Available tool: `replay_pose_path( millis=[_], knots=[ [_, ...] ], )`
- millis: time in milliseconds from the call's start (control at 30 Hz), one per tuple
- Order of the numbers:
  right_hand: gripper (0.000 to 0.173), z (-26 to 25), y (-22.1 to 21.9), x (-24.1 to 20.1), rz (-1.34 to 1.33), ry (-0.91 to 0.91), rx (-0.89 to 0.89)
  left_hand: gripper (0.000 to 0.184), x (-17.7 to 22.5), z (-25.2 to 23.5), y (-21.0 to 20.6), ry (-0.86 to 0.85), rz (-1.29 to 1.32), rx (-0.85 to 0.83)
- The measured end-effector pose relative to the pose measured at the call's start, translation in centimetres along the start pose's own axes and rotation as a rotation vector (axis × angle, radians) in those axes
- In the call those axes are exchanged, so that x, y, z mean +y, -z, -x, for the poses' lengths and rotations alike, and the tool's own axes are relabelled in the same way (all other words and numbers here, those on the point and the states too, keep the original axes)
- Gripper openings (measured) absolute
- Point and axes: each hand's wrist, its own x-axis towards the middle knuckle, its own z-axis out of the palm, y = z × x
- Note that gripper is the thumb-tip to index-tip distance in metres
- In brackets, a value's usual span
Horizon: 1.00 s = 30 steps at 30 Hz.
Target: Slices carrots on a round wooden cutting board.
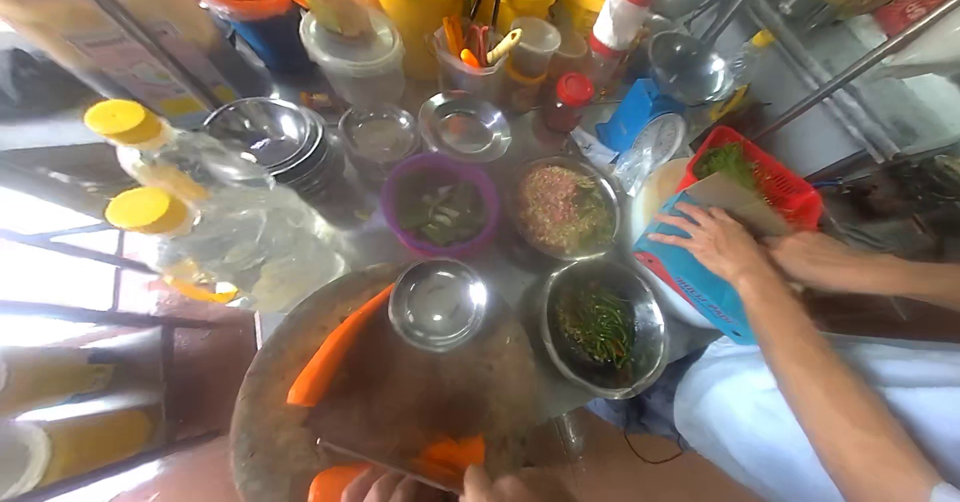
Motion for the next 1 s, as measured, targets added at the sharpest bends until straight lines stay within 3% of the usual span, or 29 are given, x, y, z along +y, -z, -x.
replay_pose_path(
  millis=[67,167,267,400,500,600,767,1000],
  knots=[
    [0.029,0.2,-0.9,0.3,0.020,-0.003,0.054,0.014,0.3,0.3,0.0,0.009,-0.002,0.005],
    [0.029,-0.5,-1.2,0.1,0.099,-0.003,0.000,0.018,0.0,1.3,-0.4,0.000,0.019,0.070],
    [0.029,-0.2,-1.8,0.0,0.135,0.064,0.133,0.020,-0.4,1.7,-0.3,0.003,0.024,0.043],
    [0.030,-0.6,-1.7,0.2,0.145,0.019,0.024,0.020,0.0,1.5,-0.5,0.004,0.030,0.063],
    [0.031,-0.3,-2.0,-0.1,0.157,0.068,0.157,0.019,-0.4,1.7,-0.3,0.002,0.022,0.056],
    [0.031,-1.0,-2.7,0.2,0.129,-0.006,0.030,0.021,0.1,1.7,-0.4,0.006,0.031,0.076],
    [0.032,-0.6,-2.9,-0.2,0.180,0.054,0.172,0.016,-0.2,1.6,-0.2,0.006,0.020,0.061],
    [0.035,-1.6,-3.6,0.3,0.169,-0.016,0.063,0.016,-0.5,1.4,1.1,0.041,-0.064,0.024]
  ],
)
